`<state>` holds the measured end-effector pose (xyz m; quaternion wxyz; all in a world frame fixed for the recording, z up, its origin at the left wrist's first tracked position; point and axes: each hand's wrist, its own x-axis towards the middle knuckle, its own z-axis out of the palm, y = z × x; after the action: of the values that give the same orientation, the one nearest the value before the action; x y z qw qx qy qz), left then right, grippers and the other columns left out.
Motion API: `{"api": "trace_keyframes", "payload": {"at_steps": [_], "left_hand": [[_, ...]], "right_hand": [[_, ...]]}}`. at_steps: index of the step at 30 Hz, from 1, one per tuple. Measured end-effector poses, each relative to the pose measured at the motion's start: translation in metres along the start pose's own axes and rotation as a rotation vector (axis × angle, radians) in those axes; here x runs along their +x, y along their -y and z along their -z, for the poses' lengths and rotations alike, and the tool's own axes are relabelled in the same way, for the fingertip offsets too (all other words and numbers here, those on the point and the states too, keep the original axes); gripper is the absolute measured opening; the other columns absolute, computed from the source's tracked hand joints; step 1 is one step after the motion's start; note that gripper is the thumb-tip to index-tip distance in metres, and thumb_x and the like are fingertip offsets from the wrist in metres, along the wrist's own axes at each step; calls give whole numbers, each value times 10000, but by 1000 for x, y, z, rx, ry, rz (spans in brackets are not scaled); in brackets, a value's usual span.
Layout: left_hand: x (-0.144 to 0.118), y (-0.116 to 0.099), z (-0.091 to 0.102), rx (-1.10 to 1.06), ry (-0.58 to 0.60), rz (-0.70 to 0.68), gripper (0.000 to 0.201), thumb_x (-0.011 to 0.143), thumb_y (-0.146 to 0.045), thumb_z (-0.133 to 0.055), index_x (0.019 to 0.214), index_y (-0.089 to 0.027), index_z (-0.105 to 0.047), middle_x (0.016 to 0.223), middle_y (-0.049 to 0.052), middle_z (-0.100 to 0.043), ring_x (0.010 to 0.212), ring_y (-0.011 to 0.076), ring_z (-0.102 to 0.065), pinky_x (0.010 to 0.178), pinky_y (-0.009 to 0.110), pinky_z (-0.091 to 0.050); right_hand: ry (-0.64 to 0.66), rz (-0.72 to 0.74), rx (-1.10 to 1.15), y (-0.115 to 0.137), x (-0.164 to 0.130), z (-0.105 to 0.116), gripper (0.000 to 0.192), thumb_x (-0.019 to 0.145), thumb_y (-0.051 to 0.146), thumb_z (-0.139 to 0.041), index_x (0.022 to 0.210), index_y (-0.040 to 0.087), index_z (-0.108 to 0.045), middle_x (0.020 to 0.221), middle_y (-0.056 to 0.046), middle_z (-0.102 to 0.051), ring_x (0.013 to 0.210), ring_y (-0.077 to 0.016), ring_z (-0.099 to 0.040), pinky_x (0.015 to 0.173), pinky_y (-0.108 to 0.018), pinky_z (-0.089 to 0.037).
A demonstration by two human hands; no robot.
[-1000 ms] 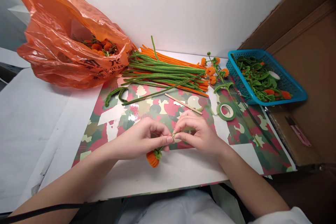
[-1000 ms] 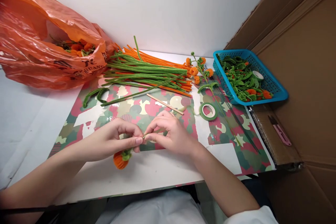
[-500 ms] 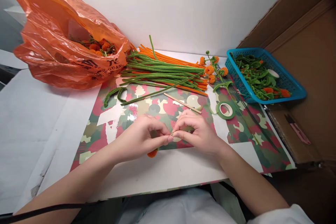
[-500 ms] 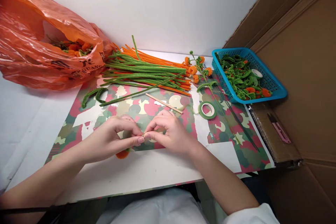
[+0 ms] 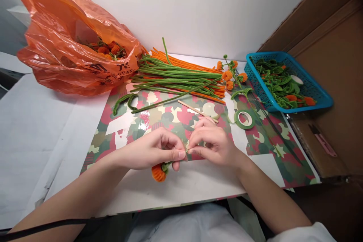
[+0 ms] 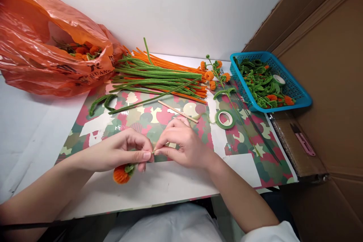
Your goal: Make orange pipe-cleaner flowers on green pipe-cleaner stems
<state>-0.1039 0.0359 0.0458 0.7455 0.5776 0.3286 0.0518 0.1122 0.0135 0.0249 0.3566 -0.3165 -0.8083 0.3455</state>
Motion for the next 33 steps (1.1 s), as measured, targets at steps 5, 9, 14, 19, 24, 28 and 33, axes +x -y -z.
{"api": "trace_keyframes", "payload": {"at_steps": [5,9,14,19,24,28,33], "left_hand": [[0,3,2,48,40,-2,333,891,-437,-571,798,-134,-675,687,40,-696,597,111,-582,580,223,-453],[0,3,6,29,59,8,323,901,-435,-556,829,-141,-669,684,37,-694,620,120,-600,611,233,-470],[0,1,3,110,61,17,320,884,-436,-569,809,-144,-674,694,43,-689,618,128,-597,574,225,-460],[2,2,-9,322,-246,-109,317,847,-431,-617,721,-145,-670,625,15,-623,581,109,-541,532,206,-416],[4,2,-9,265,-180,-87,399,884,-445,-553,648,-135,-639,595,20,-627,517,85,-470,467,196,-342],[3,2,-4,287,-110,-38,431,920,-462,-485,705,-130,-656,613,20,-623,502,79,-430,477,208,-331],[3,3,-7,294,-132,8,425,928,-457,-459,709,-140,-637,626,8,-616,479,71,-413,458,197,-328]], "right_hand": [[26,-4,-7,1,1,6,104,889,239,-634,787,219,-646,761,8,-695,799,-166,-528,839,-369,-392],[48,-16,-16,2,1,9,106,906,192,-592,823,220,-650,783,-2,-703,814,-170,-534,841,-374,-397],[49,-19,-93,4,0,6,125,897,164,-569,798,218,-623,765,2,-691,797,-174,-534,865,-402,-369],[26,-60,-145,5,1,4,133,886,150,-571,775,214,-603,750,5,-674,816,-179,-525,904,-424,-339],[62,-153,-91,7,1,4,104,875,165,-625,785,215,-643,766,0,-681,808,-173,-547,886,-404,-369],[85,-204,-18,9,2,6,105,867,122,-620,827,205,-670,786,-18,-684,816,-174,-545,789,-343,-435],[59,-233,-15,9,1,7,115,861,106,-616,863,212,-659,811,-11,-681,787,-166,-549,808,-351,-452]]}}
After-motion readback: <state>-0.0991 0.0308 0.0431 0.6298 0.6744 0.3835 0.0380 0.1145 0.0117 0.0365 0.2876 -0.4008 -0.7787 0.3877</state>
